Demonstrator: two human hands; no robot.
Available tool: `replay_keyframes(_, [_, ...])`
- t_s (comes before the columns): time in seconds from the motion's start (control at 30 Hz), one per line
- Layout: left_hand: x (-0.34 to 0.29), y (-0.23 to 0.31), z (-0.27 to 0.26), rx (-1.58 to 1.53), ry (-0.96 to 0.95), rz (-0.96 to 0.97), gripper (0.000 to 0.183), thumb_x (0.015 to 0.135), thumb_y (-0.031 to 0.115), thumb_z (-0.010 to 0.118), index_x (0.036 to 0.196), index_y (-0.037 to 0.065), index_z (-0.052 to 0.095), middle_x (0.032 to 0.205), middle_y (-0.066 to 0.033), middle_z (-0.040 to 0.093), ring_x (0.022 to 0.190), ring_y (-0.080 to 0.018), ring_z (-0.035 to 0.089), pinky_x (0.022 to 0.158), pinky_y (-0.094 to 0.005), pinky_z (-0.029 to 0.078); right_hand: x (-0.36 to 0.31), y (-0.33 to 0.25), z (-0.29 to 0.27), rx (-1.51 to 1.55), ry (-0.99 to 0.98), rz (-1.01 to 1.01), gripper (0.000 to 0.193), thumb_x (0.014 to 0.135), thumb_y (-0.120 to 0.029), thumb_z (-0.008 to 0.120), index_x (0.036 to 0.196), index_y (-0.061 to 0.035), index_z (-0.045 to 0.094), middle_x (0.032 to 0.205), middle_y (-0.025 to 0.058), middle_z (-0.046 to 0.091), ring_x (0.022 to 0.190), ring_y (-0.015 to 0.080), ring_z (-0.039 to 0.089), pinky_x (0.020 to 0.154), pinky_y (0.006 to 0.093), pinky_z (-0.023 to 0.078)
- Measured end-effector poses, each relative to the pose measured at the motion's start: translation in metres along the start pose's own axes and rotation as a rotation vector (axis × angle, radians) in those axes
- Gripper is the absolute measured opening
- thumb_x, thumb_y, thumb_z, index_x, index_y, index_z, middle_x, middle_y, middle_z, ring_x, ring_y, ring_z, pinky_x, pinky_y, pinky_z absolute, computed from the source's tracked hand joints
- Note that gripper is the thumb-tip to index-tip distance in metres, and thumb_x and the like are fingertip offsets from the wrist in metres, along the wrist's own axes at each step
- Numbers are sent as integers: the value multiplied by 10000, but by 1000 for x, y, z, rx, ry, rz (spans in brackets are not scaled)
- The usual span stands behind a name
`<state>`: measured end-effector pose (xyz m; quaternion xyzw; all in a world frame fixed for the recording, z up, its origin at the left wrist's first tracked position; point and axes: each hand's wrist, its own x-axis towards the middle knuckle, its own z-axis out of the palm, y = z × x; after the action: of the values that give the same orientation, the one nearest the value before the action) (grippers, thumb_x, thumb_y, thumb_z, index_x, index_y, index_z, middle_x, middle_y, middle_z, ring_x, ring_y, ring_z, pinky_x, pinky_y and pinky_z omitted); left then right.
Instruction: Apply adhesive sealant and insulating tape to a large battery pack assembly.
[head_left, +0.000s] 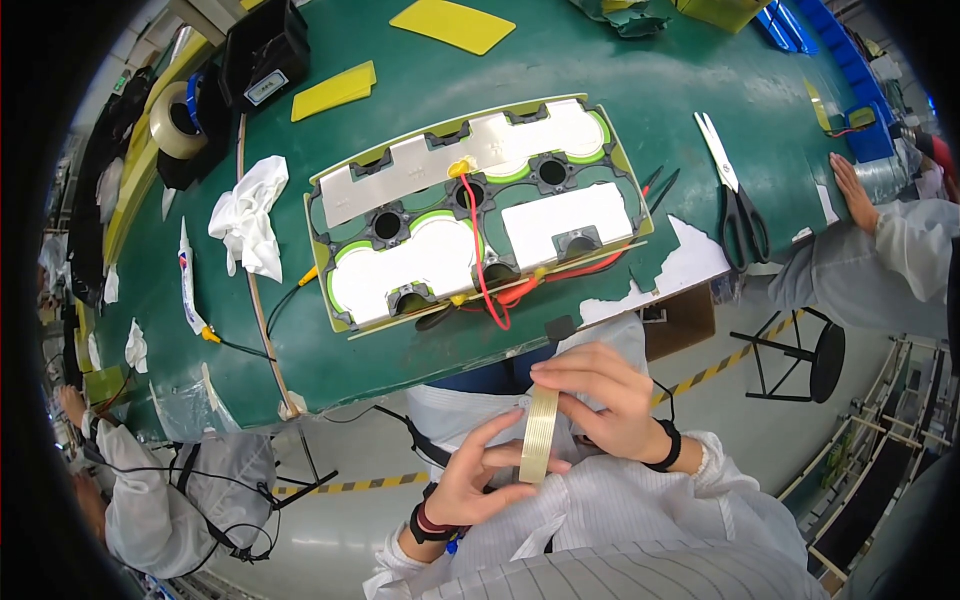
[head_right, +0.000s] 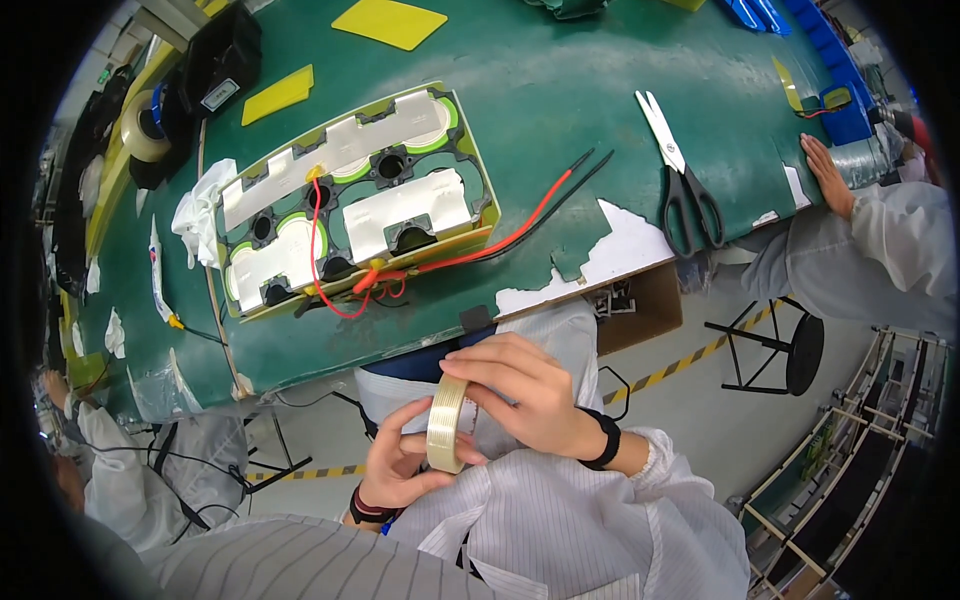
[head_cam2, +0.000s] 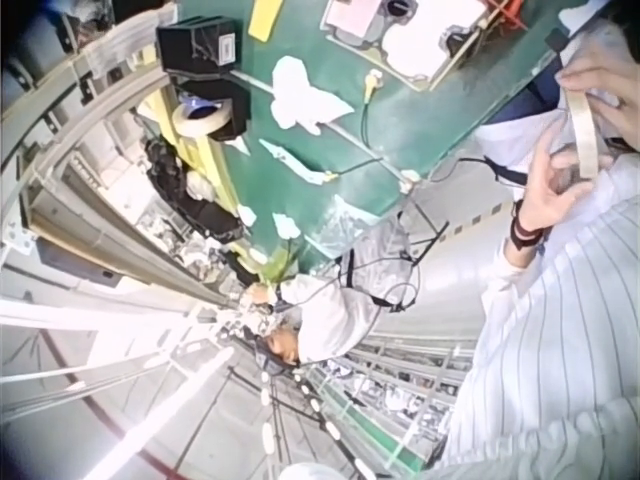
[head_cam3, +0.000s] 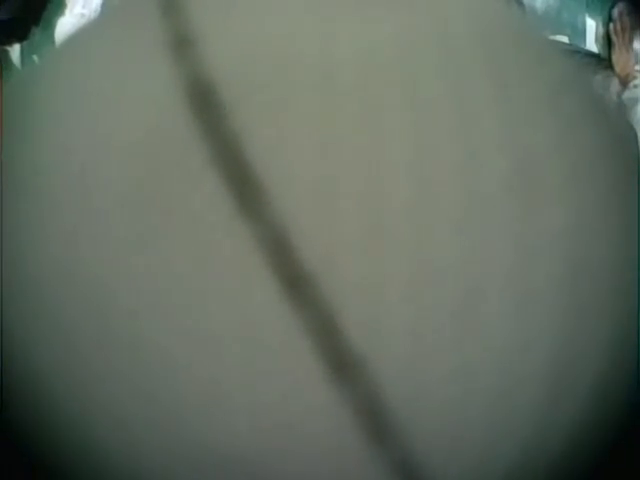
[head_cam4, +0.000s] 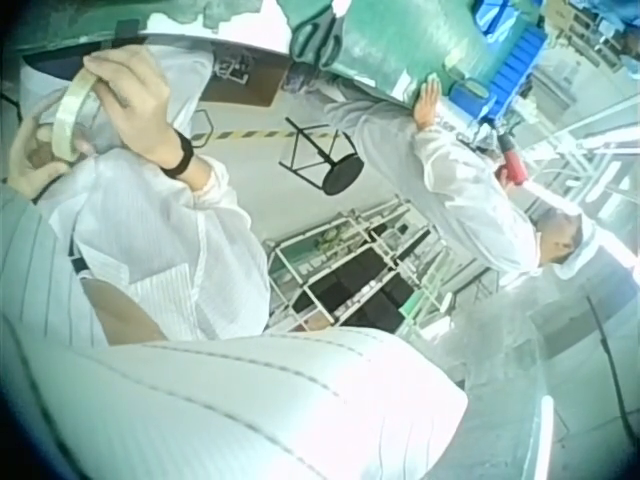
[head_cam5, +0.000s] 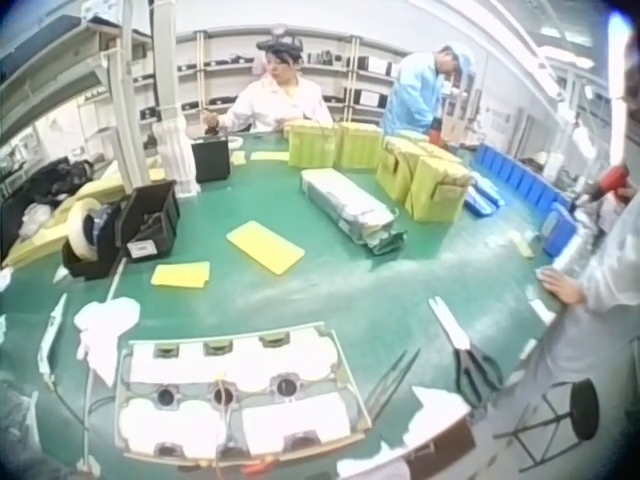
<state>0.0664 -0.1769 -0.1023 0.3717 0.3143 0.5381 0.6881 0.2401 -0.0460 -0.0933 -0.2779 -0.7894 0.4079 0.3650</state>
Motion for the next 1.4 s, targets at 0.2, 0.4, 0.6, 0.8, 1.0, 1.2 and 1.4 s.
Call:
replay_keyframes(0.2, [-1, -2, 1, 266, 150, 6, 392, 866, -33, 681, 1117, -16, 381, 1003, -266, 694, 988, -309, 693, 895, -427, 529, 7, -4, 3, 13, -15, 51, 307, 726, 35, 733, 1028, -6, 699, 1028, 123, 688, 883, 273, 650, 767, 337, 527])
replay_keyframes(0.4, [-4, -5, 5, 475, 313, 58, 399, 819, -41, 736, 1088, -38, 440, 946, -214, 719, 973, -241, 699, 864, -360, 537, 0, -6, -4, 139, -95, 3, 253, 716, -22, 771, 962, -20, 710, 989, 99, 666, 877, 258, 633, 758, 352, 512])
replay_keyframes(0.6, [-9, -11, 6, 647, 393, 74, 461, 757, -8, 814, 1094, -53, 501, 946, -161, 732, 906, -147, 688, 821, -283, 519, -1, -8, 2, 185, -136, 6, 196, 702, -49, 788, 883, -33, 714, 943, 76, 645, 860, 254, 620, 749, 341, 504])
replay_keyframes(0.8, [-1, -5, 8, 824, 404, 164, 405, 761, 34, 816, 1037, -83, 544, 906, -205, 727, 836, -223, 737, 684, -274, 564, -2, -9, 2, 123, -170, 15, 213, 687, -53, 788, 868, -42, 677, 947, 79, 626, 859, 269, 601, 749, 336, 492])
replay_keyframes(1.0, [1, -6, 10, 857, 417, 134, 431, 741, 15, 827, 1050, -60, 535, 869, -161, 734, 820, -112, 695, 713, -220, 512, -3, -10, 9, 69, -208, 46, 257, 676, -14, 762, 868, -39, 593, 919, 89, 595, 825, 282, 564, 715, 353, 476])
replay_keyframes(1.2, [-2, -13, 14, 596, 502, -18, 398, 789, 11, 780, 1086, -56, 524, 875, -158, 738, 786, -152, 721, 659, -239, 541, -15, -6, 14, 26, -211, 10, 263, 678, 28, 736, 884, -30, 583, 917, 104, 593, 820, 288, 561, 706, 362, 478])
replay_keyframes(1.4, [0, -16, 18, 405, 586, -101, 393, 805, 22, 772, 1094, -49, 515, 862, -144, 742, 777, -121, 705, 654, -227, 527, -10, -12, 7, 183, -113, 234, 229, 765, -24, 744, 952, -15, 612, 970, 116, 593, 833, 274, 589, 728, 345, 505])
